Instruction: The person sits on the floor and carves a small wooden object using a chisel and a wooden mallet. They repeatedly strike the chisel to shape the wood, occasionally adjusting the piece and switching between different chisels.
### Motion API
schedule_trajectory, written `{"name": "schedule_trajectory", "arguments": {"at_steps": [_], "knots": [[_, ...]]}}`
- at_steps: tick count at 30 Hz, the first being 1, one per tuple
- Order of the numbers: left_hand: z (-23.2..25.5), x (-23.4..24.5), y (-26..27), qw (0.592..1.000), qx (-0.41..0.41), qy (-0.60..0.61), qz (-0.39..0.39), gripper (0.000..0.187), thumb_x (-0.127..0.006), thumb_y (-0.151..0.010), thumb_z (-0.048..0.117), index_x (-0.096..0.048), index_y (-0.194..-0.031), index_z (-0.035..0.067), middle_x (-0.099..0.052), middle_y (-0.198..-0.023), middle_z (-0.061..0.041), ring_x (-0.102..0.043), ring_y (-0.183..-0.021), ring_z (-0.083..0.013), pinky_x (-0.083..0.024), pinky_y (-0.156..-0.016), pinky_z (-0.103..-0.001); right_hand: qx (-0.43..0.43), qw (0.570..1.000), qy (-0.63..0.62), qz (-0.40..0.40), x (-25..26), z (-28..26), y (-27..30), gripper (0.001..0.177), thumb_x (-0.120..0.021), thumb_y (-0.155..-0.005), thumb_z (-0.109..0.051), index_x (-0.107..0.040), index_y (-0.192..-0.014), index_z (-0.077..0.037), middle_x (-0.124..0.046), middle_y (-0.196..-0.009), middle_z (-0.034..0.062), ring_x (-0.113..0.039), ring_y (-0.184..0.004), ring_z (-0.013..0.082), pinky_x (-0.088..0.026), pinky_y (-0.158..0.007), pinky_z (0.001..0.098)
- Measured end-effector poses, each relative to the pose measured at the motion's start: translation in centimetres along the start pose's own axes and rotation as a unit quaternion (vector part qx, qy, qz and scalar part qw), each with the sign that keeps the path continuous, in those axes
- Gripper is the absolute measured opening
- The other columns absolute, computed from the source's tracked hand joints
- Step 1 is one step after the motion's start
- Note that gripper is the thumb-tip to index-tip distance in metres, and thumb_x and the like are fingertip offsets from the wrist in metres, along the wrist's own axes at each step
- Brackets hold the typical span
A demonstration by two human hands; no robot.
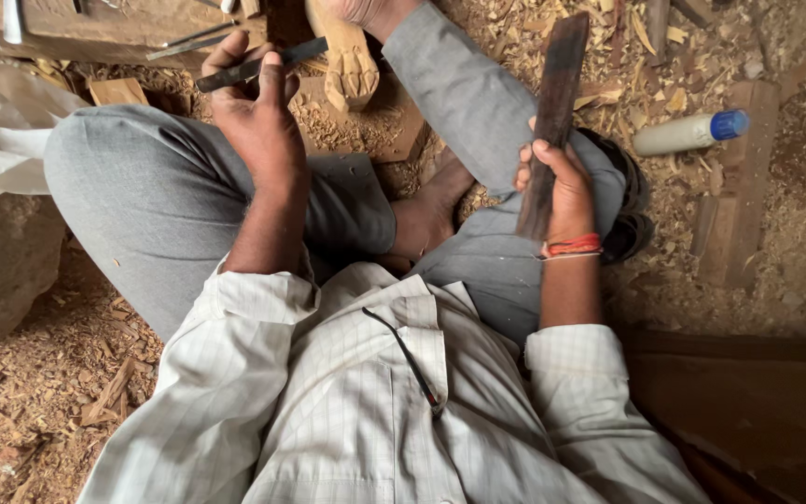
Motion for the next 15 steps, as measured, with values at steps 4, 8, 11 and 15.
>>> {"name": "schedule_trajectory", "arguments": {"at_steps": [4,8,11,15], "knots": [[2.6,-0.9,0.6,0.999,0.004,-0.051,0.011,0.038,-0.068,-0.103,0.004,-0.051,-0.136,0.002,-0.066,-0.111,-0.009,-0.07,-0.099,-0.0155,-0.065,-0.082,-0.029,0.047,0.996,0.074,-0.018,-1.6,0.3,-0.1,0.047,-0.074,-0.091,-0.013,-0.057,-0.133,-0.003,-0.065,-0.095,0.0039,-0.065,-0.077,0.0136,-0.055,-0.074,0.0277],[4.7,-0.5,2.0,0.998,-0.008,-0.06,-0.018,0.037,-0.068,-0.104,0.004,-0.048,-0.136,0.002,-0.063,-0.112,-0.007,-0.068,-0.099,-0.0126,-0.065,-0.083,-0.027,0.072,0.988,0.133,-0.04,-3.5,0.8,-0.1,0.034,-0.075,-0.091,-0.012,-0.06,-0.12,-0.004,-0.065,-0.094,0.0026,-0.065,-0.076,0.013,-0.053,-0.071,0.0263],[5.3,-0.1,3.1,0.996,-0.019,-0.068,-0.051,0.034,-0.068,-0.105,0.003,-0.05,-0.134,0.002,-0.065,-0.111,-0.008,-0.067,-0.094,-0.0125,-0.061,-0.078,-0.026,0.078,0.986,0.147,-0.031,-4.4,0.7,0.7,0.035,-0.075,-0.088,-0.01,-0.06,-0.119,-0.007,-0.065,-0.092,0.0002,-0.065,-0.073,0.0114,-0.052,-0.066,0.0252],[5.0,0.4,5.0,0.992,0.014,-0.092,-0.083,0.035,-0.07,-0.104,0.002,-0.052,-0.134,0.001,-0.066,-0.109,-0.008,-0.066,-0.092,-0.0118,-0.058,-0.074,-0.024,0.098,0.983,0.154,-0.02,-5.4,0.3,2.2,0.033,-0.074,-0.089,-0.008,-0.061,-0.12,-0.006,-0.065,-0.091,0.0002,-0.064,-0.072,0.0105,-0.05,-0.064,0.0246]]}}
Point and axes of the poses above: each hand's wrist, its own y-axis away from the middle knuckle, its own x-axis out of the back of the hand, z = x × y, the point moved 4 cm from there along -y, towards the middle knuckle
